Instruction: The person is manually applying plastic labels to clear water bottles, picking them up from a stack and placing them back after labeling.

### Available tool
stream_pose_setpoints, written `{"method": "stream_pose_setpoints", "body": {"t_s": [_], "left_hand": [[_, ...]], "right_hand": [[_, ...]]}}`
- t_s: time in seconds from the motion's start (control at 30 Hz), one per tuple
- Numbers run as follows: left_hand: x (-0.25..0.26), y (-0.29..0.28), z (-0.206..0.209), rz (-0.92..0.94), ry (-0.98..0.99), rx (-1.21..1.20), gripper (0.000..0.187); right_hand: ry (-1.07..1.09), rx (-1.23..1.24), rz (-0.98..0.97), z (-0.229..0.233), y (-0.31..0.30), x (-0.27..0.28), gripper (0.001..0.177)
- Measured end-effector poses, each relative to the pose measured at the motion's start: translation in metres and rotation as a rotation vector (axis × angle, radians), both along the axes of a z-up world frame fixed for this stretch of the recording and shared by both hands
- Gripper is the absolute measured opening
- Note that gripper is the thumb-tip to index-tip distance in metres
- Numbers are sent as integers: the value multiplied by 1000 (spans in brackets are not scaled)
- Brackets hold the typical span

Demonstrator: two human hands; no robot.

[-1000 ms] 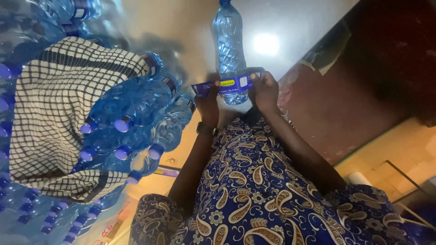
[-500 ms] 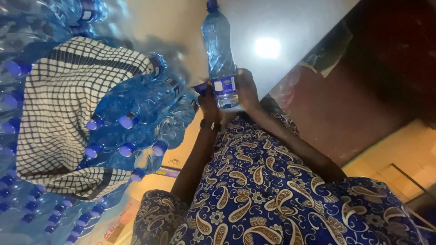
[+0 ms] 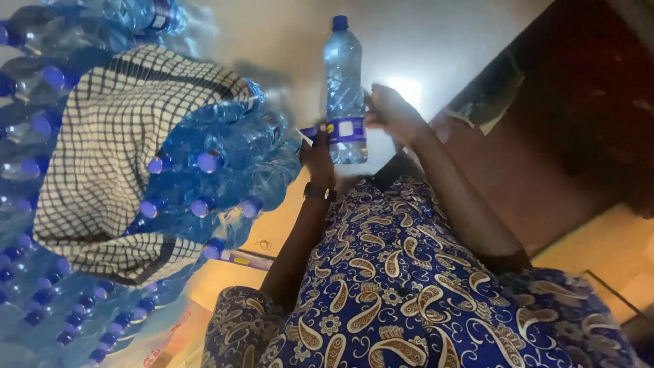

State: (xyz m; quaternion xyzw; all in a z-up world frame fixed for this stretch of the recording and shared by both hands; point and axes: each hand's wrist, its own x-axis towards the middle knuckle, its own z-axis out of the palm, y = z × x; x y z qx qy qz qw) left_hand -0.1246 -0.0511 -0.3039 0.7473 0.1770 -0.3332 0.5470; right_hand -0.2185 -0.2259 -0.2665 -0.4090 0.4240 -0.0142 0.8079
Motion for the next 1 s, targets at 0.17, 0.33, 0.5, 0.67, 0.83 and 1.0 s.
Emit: {"method": "stream_pose_setpoints", "body": {"t_s": [0.17, 0.33, 0.5, 0.67, 0.83, 1.0], "left_hand": [[-1, -30, 57, 3, -167, -127, 33], [-6, -26, 100, -75, -81, -260, 31], [-5, -22, 109, -257, 5, -518, 26], [-19, -22, 93, -270, 124, -922, 26], [-6, -12, 147, -453, -458, -615, 35], [-32, -23, 202, -856, -953, -375, 103]], "right_hand": [[63, -195, -105, -38, -5, 57, 97], [-158, 138, -412, -36, 15, 31, 54], [-643, 564, -485, 11, 17, 5, 51], [-1036, 478, -370, 51, 8, -7, 83], [-1049, 242, -444, 49, 9, -14, 78], [-898, -226, -438, 88, 2, -18, 76]]}}
